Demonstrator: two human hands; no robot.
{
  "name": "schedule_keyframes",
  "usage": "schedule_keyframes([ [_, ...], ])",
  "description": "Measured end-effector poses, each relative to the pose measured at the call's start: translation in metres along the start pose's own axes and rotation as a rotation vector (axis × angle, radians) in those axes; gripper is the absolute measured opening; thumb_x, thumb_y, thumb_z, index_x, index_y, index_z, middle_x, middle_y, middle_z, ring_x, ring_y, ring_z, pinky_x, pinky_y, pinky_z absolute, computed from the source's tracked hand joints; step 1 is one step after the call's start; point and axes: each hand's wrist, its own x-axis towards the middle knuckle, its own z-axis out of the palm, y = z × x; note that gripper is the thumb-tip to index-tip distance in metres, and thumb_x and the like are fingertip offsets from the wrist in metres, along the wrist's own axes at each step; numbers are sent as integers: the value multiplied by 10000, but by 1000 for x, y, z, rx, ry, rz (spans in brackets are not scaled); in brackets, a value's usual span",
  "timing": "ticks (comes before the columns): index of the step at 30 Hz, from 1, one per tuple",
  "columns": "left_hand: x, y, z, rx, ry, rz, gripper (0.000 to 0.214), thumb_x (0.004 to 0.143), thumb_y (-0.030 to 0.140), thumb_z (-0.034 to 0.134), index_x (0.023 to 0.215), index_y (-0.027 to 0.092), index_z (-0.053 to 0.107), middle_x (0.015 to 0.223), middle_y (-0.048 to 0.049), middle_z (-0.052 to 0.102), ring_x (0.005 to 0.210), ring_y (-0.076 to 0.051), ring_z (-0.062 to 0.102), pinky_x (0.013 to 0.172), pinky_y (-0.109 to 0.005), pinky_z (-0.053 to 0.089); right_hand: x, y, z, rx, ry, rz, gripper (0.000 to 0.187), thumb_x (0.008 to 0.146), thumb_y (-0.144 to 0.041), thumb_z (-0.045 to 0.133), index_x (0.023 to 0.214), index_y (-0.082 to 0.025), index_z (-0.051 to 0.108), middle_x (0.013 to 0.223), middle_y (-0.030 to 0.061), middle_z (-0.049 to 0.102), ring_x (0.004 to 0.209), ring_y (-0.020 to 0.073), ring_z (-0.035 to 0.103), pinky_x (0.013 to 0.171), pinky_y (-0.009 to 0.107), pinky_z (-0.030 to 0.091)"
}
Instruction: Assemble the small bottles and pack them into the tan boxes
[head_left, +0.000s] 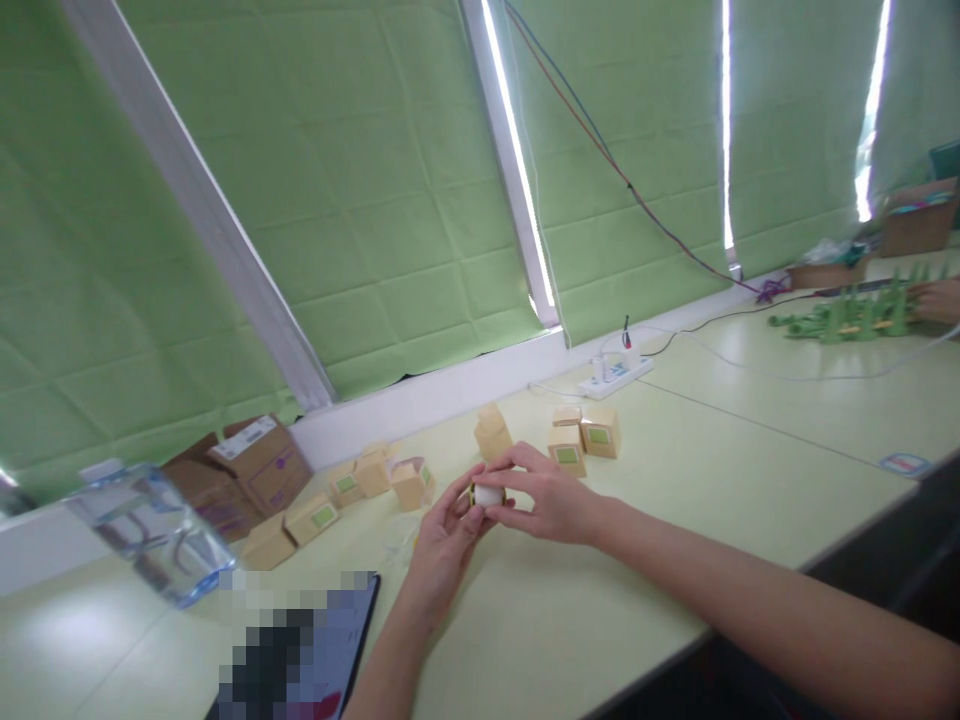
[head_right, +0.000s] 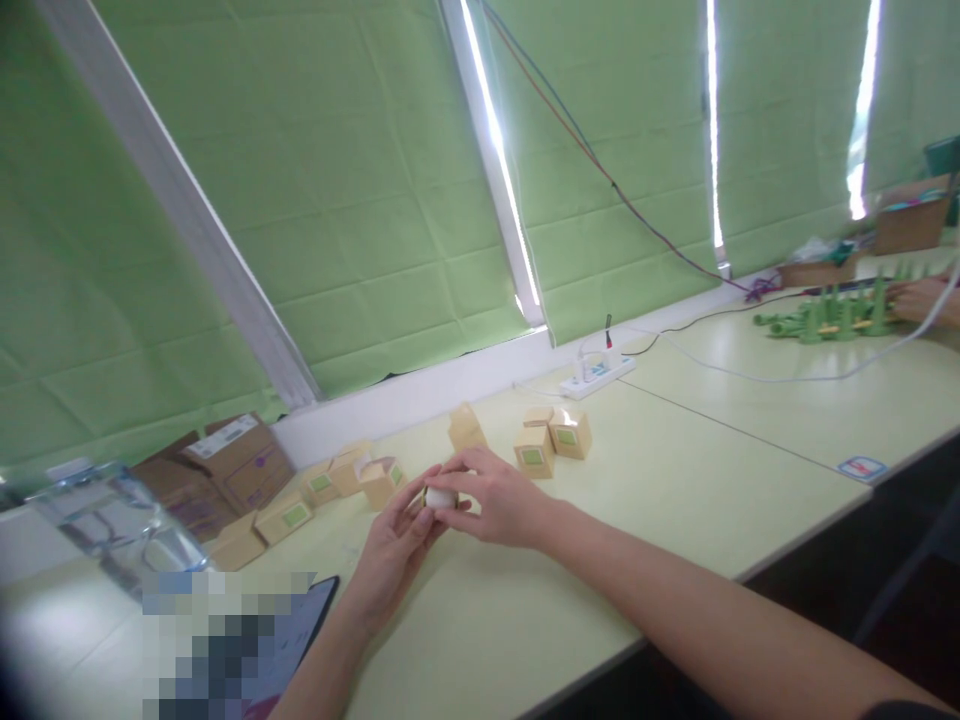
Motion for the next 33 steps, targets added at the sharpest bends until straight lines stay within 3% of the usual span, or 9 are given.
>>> schedule_keyframes([
  [7,1,-2,-1,76,-23,-15,479,891,366,620,1328,182,551,1308,-140,612,1096,-276,646,995,-425,497,2,-2,-2,-56,-38,47,404,820,-269,684,1217,-228,620,1063,79,611,1003,200,580,885,326,509],
  [16,7,-19,-5,483,177,116,494,906,500,521,1251,158,607,1250,-126,643,1094,-252,623,942,-388,520,2,-1,4,-180,-95,63,289,863,-315,643,1120,-183,651,878,63,608,856,195,581,790,316,503],
  [22,6,-18,2,686,192,181,407,951,452,444,1204,190,625,1199,-92,663,1073,-220,617,963,-361,474,1,1,7,-152,-45,90,294,777,-246,670,1065,-188,657,884,47,594,808,170,587,766,284,511],
  [29,5,-18,3,721,207,188,399,958,442,426,1185,185,630,1166,-90,673,1016,-215,626,913,-346,479,3,-4,8,-170,-12,82,292,709,-202,662,995,-156,624,891,58,608,836,189,591,781,299,518],
  [33,4,-14,4,639,222,182,375,933,441,493,1152,194,670,1147,-77,692,1034,-224,632,907,-322,483,3,-5,7,-150,-23,56,328,721,-188,651,1046,-170,616,932,69,638,880,203,601,816,319,521],
])
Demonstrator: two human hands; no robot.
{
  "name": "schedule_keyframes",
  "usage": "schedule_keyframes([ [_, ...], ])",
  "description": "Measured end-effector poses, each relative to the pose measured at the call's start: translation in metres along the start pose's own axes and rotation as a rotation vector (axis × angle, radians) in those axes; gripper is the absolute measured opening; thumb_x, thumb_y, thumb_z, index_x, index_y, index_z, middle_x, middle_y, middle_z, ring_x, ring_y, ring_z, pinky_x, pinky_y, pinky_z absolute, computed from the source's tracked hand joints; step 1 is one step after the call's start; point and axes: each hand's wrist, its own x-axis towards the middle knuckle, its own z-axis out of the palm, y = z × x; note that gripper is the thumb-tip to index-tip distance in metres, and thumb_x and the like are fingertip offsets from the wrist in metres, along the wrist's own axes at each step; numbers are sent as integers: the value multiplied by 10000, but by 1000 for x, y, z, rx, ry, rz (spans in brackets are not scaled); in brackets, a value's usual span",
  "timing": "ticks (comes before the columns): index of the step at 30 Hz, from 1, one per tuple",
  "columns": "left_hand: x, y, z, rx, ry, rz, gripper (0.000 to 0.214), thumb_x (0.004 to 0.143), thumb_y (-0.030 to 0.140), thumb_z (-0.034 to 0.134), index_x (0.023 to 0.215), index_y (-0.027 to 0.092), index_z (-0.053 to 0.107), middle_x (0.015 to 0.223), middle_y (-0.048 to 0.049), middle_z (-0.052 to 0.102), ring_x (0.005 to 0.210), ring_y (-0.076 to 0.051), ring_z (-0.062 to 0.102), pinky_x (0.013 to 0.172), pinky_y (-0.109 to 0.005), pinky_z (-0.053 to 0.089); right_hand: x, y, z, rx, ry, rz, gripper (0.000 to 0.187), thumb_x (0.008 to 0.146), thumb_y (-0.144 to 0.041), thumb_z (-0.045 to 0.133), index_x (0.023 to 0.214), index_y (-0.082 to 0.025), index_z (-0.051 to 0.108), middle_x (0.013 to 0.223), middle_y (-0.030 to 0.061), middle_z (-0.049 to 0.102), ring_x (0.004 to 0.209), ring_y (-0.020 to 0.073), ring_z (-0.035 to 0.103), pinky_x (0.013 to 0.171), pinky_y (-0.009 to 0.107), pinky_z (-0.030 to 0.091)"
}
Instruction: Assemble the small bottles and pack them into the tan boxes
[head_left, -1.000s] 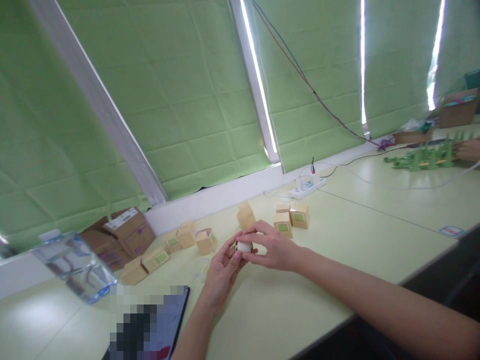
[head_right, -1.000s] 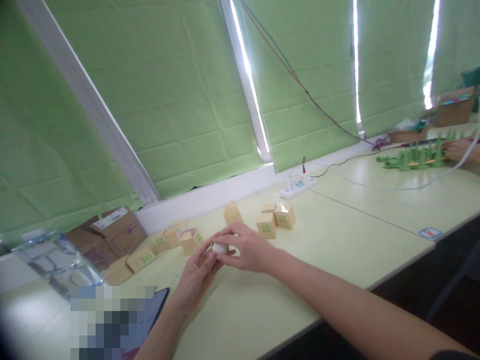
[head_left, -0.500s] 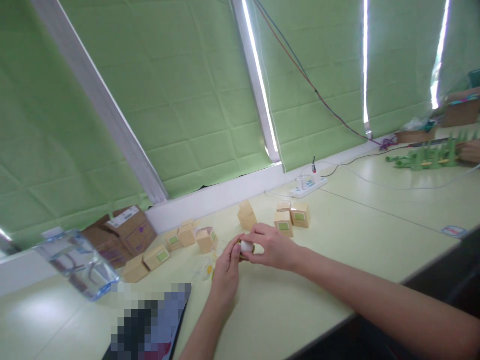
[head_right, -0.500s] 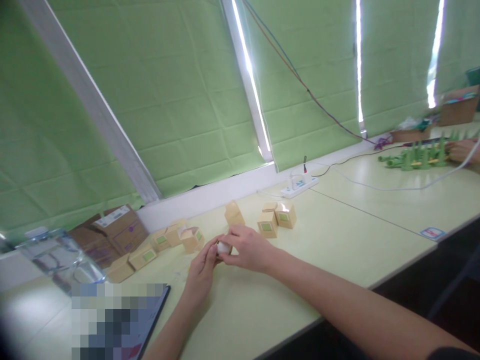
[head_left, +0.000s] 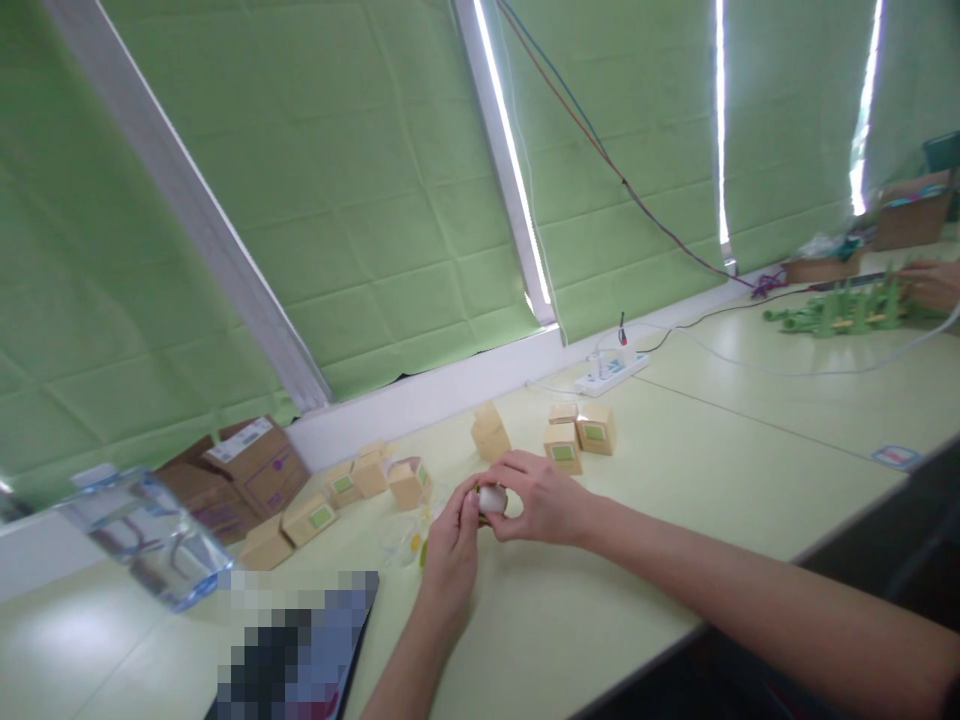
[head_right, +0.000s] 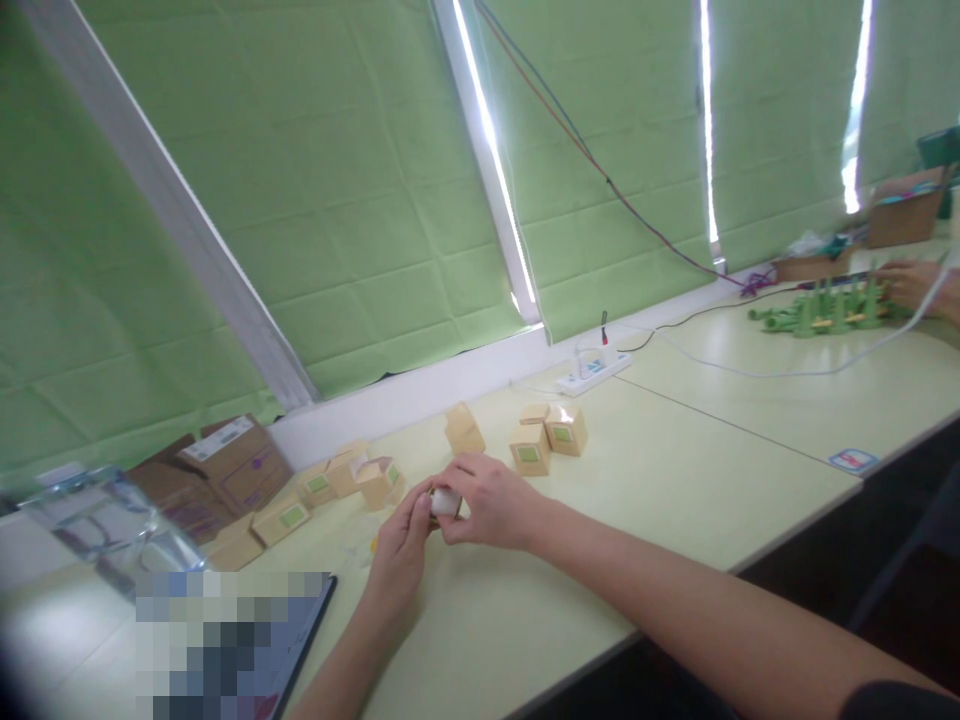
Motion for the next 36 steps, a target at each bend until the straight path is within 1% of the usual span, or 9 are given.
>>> schedule_keyframes([
  [5,0,-1,-2,-129,-25,-40,374,892,432,576,1170,205,683,1182,-70,694,1036,-226,644,907,-313,503,-2,2,1,30,9,-13,330,747,-198,652,1077,-198,634,963,70,651,895,206,610,816,325,527],
  [10,1,-1,-6,-108,-78,-53,439,886,455,579,1233,197,652,1262,-85,663,1134,-258,613,988,-377,483,-2,2,2,26,24,-13,250,767,-217,656,1014,-186,677,956,80,649,858,193,621,786,308,528],
  [15,1,2,-10,-183,-143,-53,515,821,419,683,1272,178,619,1308,-113,632,1217,-293,567,1048,-414,443,-3,2,2,19,36,-15,307,766,-233,676,1066,-171,685,881,72,631,794,178,606,727,286,524],
  [19,0,4,-9,-361,-168,-130,520,814,382,706,1277,170,598,1259,-139,652,1074,-271,652,931,-376,526,-2,0,0,-12,29,-4,309,780,-239,672,1083,-180,687,856,65,622,796,180,596,730,286,526],
  [22,-1,5,-7,-481,-171,-190,529,803,367,726,1274,169,589,1132,-134,703,946,-238,695,868,-346,551,-1,-2,-1,-38,29,-3,302,777,-245,676,1075,-197,689,867,63,622,808,183,591,742,293,525],
  [25,-1,5,-8,-539,-173,-215,536,787,353,747,1269,175,592,1049,-119,723,911,-227,703,865,-342,553,-1,-2,-1,-59,32,-17,293,779,-269,678,1064,-205,692,869,62,621,817,192,584,746,308,522],
  [29,-1,3,-9,-562,-189,-237,568,786,349,750,1296,168,578,1042,-123,725,925,-237,702,904,-376,545,-2,0,-1,-33,36,-13,285,779,-256,682,1061,-215,695,871,57,623,830,193,579,761,310,519],
  [33,-1,6,-9,-578,-197,-230,593,788,351,746,1321,169,560,1203,-148,675,1066,-270,658,980,-426,509,-2,4,-3,98,49,45,344,813,-285,690,1151,-227,669,937,58,637,900,186,600,823,310,515],
  [36,1,10,-10,-580,-196,-195,566,775,319,758,1294,182,579,1355,-141,581,1167,-283,604,1022,-429,479,-1,7,-8,218,15,107,306,905,-310,603,1198,-229,645,1030,59,667,986,181,609,893,323,500],
])
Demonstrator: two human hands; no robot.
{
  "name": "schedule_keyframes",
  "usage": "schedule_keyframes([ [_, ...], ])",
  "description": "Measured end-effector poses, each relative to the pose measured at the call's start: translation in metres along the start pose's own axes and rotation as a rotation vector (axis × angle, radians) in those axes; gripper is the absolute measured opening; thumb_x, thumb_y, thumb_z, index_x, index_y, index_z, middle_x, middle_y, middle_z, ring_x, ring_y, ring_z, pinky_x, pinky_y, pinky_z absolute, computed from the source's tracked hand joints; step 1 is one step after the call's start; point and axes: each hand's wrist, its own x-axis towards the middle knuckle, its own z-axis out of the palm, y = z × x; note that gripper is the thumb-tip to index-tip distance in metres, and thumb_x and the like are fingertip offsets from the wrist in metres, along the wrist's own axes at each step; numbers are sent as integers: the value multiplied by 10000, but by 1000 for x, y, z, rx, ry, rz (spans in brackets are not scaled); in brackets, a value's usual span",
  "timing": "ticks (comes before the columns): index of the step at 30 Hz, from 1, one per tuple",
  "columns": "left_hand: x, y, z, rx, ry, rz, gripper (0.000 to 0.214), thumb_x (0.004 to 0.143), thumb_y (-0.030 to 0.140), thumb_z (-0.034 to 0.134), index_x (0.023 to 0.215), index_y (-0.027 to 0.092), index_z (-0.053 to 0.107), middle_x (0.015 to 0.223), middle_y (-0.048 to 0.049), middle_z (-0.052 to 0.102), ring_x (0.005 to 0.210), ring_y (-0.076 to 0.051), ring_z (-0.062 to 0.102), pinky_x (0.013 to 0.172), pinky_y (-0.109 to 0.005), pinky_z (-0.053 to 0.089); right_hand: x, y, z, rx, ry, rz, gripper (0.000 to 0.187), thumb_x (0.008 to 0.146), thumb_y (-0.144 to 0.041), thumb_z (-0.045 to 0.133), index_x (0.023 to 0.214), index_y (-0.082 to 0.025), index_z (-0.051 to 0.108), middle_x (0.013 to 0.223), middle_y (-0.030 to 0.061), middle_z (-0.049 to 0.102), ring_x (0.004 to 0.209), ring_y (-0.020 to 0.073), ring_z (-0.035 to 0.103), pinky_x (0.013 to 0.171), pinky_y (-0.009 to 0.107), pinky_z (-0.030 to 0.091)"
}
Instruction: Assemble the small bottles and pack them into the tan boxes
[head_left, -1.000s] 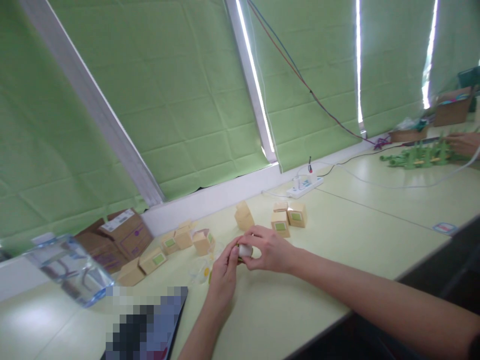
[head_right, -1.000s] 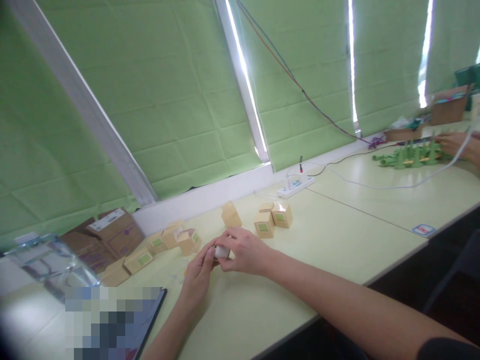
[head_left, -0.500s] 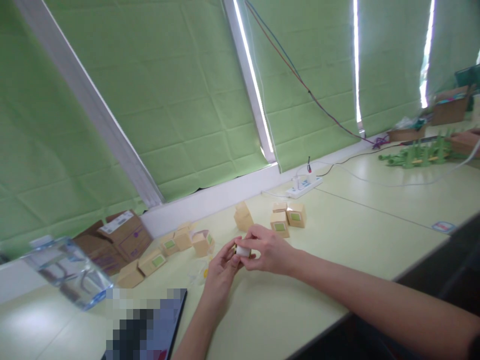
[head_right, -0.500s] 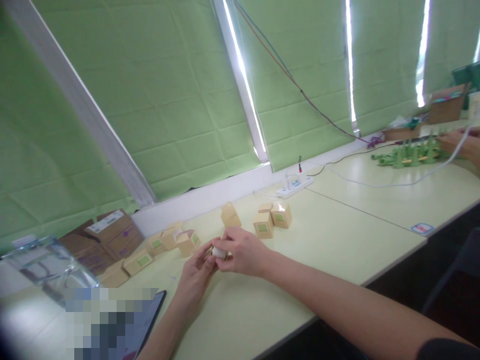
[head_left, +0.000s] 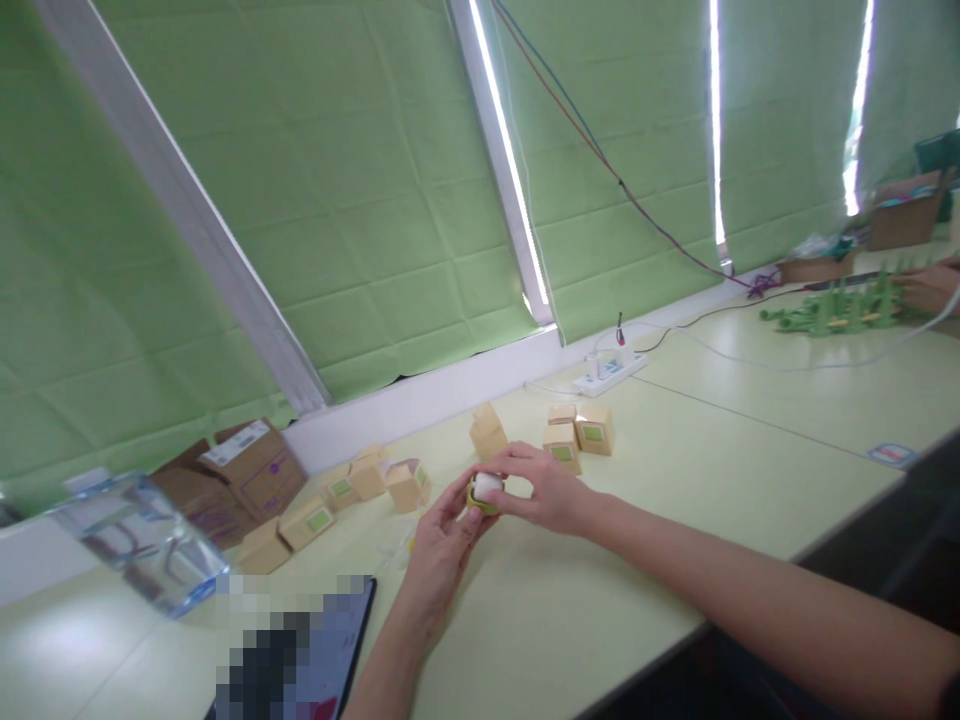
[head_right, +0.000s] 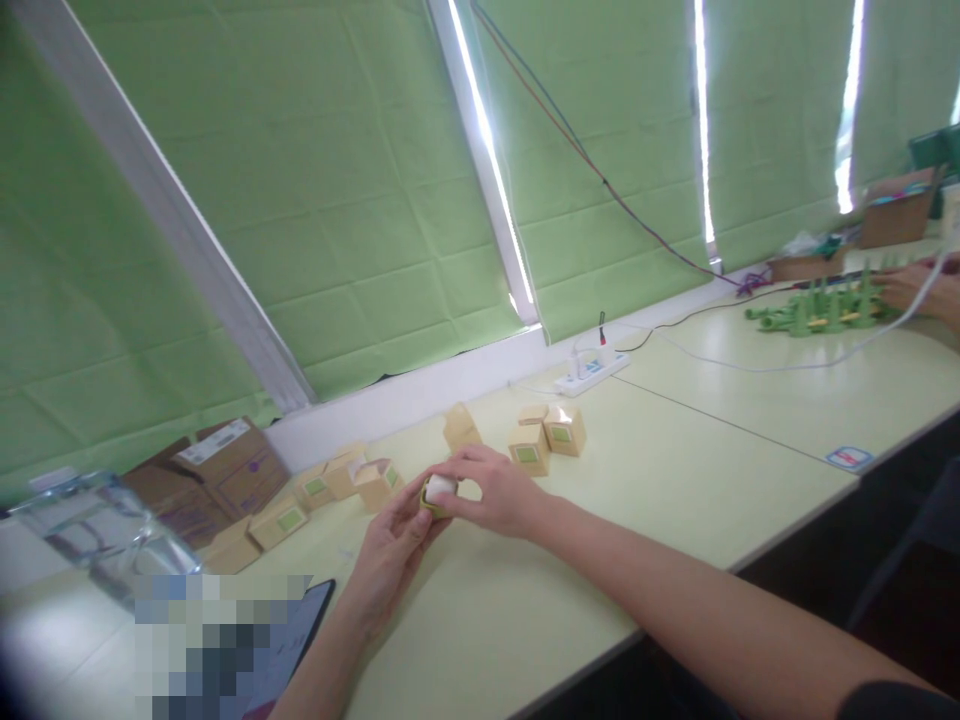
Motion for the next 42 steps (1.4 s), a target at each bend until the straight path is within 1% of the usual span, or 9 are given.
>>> schedule_keyframes([
  [5,2,2,-3,113,60,-1,579,766,330,762,1296,199,571,1297,-135,618,930,-245,710,860,-366,537,3,5,-6,153,27,183,305,996,-302,418,1139,-204,669,1055,70,682,989,166,623,791,281,543],
  [14,2,2,-3,315,104,13,537,741,352,772,1234,198,624,1117,-97,705,792,-182,681,716,-286,510,1,15,-5,68,-126,171,290,782,-322,715,1054,-221,720,927,31,704,765,139,617,717,278,548],
  [20,3,2,-6,349,78,5,483,791,384,717,1221,177,642,1077,-92,709,718,-166,661,718,-304,514,3,20,-3,114,-86,211,200,785,-312,701,944,-197,739,830,20,713,717,132,611,670,248,533],
  [25,2,3,-11,346,112,12,496,818,432,680,1219,141,650,913,-82,723,662,-142,622,665,-272,487,4,29,-10,-7,81,233,147,845,-257,616,868,-163,728,801,39,699,655,123,589,602,232,495],
  [28,2,4,-11,369,148,19,515,798,449,695,1205,136,661,849,-76,731,663,-150,630,664,-268,481,1,26,-12,51,-22,276,236,894,-329,568,884,-162,734,717,15,662,559,103,547,510,206,428],
  [32,2,7,-12,390,286,27,595,745,476,734,1228,140,643,864,-81,742,700,-174,673,665,-268,495,-4,17,-10,395,-219,270,536,967,-456,416,718,-118,750,457,-24,460,416,76,395,425,204,297],
  [36,2,7,-12,359,414,48,683,697,493,764,1274,163,606,939,-91,746,770,-185,705,693,-261,511,-6,15,-8,678,-155,252,612,981,-483,349,847,-62,773,424,-33,396,390,73,332,410,216,240],
  [40,2,6,-9,339,367,23,689,661,468,793,1252,161,618,1021,-112,741,850,-216,714,721,-278,528,-7,19,-5,644,-285,280,537,971,-481,384,1098,-85,724,470,-28,472,421,79,346,440,214,265],
  [42,2,6,-9,344,336,10,657,666,446,795,1226,145,629,1022,-120,742,867,-233,712,725,-293,534,-7,23,-2,553,-247,349,530,982,-471,360,1143,-102,704,480,-27,494,436,86,369,465,215,297],
])
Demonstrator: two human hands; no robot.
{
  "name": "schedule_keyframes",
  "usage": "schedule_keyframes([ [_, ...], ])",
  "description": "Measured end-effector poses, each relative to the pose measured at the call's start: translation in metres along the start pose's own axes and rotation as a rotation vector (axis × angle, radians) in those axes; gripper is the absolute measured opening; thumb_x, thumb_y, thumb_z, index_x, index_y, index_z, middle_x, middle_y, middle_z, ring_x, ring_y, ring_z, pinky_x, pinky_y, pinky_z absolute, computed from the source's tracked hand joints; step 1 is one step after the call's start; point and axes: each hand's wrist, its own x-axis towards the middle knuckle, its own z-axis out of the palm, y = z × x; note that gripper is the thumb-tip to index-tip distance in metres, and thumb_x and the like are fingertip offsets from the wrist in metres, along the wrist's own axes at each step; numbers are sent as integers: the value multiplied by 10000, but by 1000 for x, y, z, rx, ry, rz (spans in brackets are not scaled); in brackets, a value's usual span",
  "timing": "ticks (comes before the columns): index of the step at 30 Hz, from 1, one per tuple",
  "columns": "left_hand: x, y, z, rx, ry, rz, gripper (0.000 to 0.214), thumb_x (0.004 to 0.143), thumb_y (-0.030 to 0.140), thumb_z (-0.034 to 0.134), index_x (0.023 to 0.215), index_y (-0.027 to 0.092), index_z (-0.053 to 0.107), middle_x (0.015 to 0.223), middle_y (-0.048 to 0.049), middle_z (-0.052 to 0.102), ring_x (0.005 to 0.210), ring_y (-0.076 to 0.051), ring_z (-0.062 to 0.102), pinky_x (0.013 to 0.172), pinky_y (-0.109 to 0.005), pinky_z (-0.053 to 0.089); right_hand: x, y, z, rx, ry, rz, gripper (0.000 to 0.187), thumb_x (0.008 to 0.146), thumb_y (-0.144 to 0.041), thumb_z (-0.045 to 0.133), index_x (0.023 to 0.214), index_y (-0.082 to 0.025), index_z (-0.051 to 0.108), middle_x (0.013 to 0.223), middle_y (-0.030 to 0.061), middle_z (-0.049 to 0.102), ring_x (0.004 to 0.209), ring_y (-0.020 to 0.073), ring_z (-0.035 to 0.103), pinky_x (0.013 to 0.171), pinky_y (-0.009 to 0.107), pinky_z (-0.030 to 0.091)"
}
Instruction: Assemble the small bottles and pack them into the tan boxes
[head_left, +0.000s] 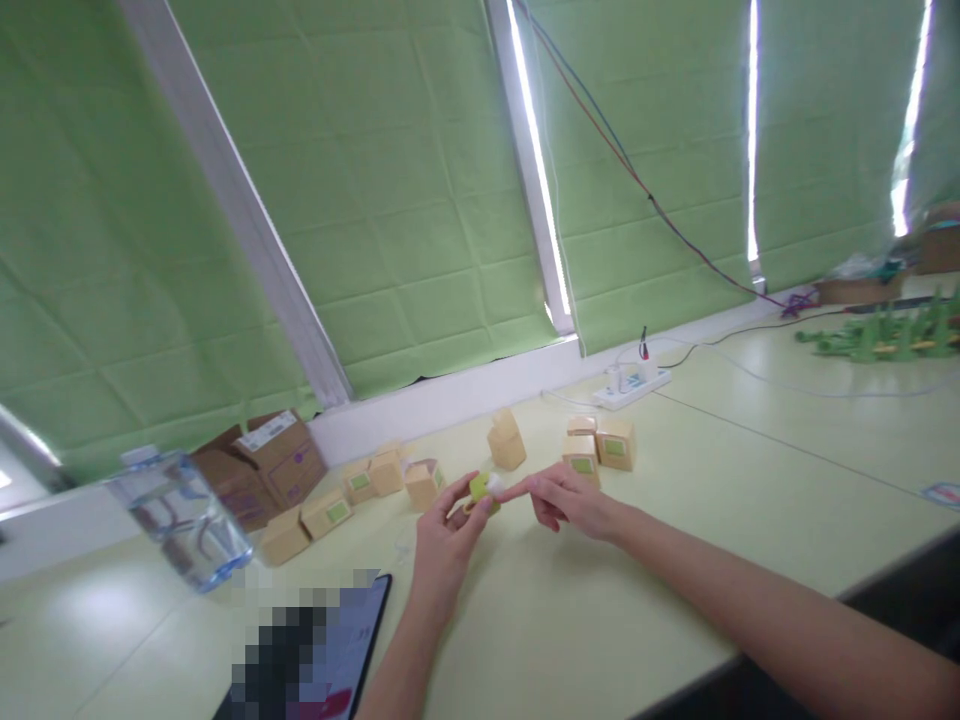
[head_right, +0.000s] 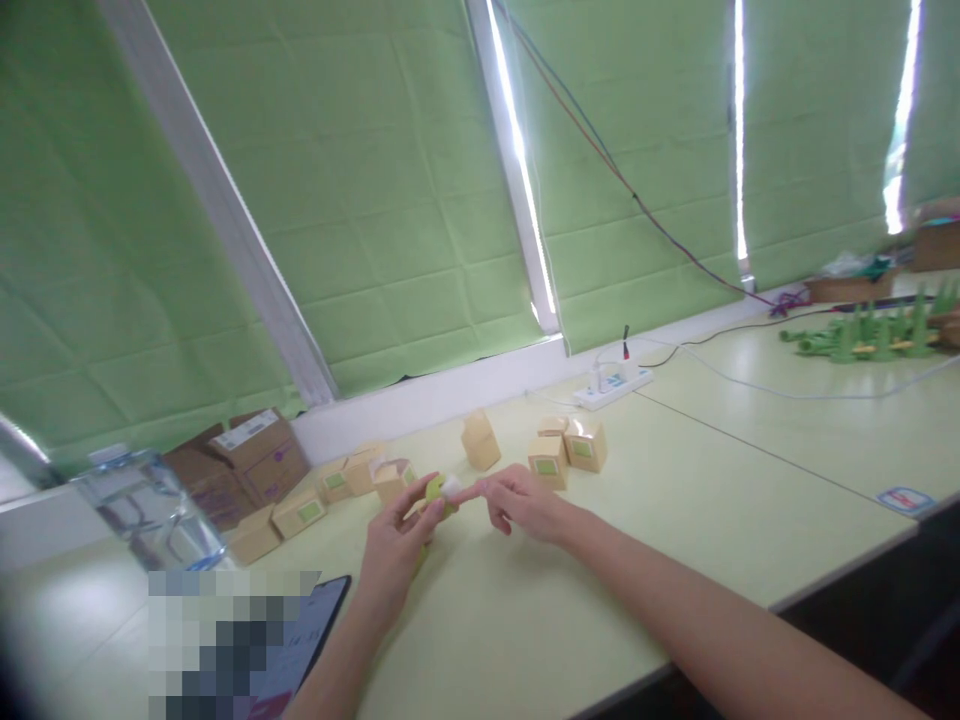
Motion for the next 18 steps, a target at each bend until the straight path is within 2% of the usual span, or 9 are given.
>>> schedule_keyframes([
  [2,-1,1,0,4,-26,10,625,674,437,792,1196,128,642,1018,-131,743,868,-244,710,729,-306,536,2,4,-1,-88,156,60,522,992,-454,333,1180,-114,682,487,-30,499,461,98,408,496,218,331],
  [4,-2,2,-1,-2,-53,27,601,689,438,782,1179,118,648,1010,-138,745,857,-248,709,731,-313,536,4,7,-3,-186,230,116,492,990,-433,348,1244,-128,639,494,-38,507,486,107,450,537,221,364],
  [8,-1,1,0,-68,-54,66,544,717,416,768,1169,138,652,1066,-127,728,837,-215,707,757,-301,526,5,10,1,-372,104,183,406,951,-378,445,1240,-171,642,548,-27,569,516,115,507,551,225,372],
  [13,4,4,-8,-306,104,90,529,732,396,760,1195,175,631,1044,-72,713,740,-154,692,740,-288,531,4,7,17,-529,-15,107,312,899,-283,509,1147,-219,687,798,25,693,639,128,573,598,230,394],
  [15,6,6,-15,-425,163,95,463,739,386,752,1138,175,649,1016,-55,717,699,-130,675,706,-265,531,6,7,20,-605,-32,77,293,877,-249,520,1109,-218,697,857,38,705,700,144,600,648,244,414],
  [18,9,8,-25,-567,266,87,317,737,374,740,944,142,679,875,-36,726,639,-116,649,659,-243,525,16,5,23,-719,-38,26,270,853,-223,531,1059,-201,706,896,59,703,773,170,620,712,268,431],
])
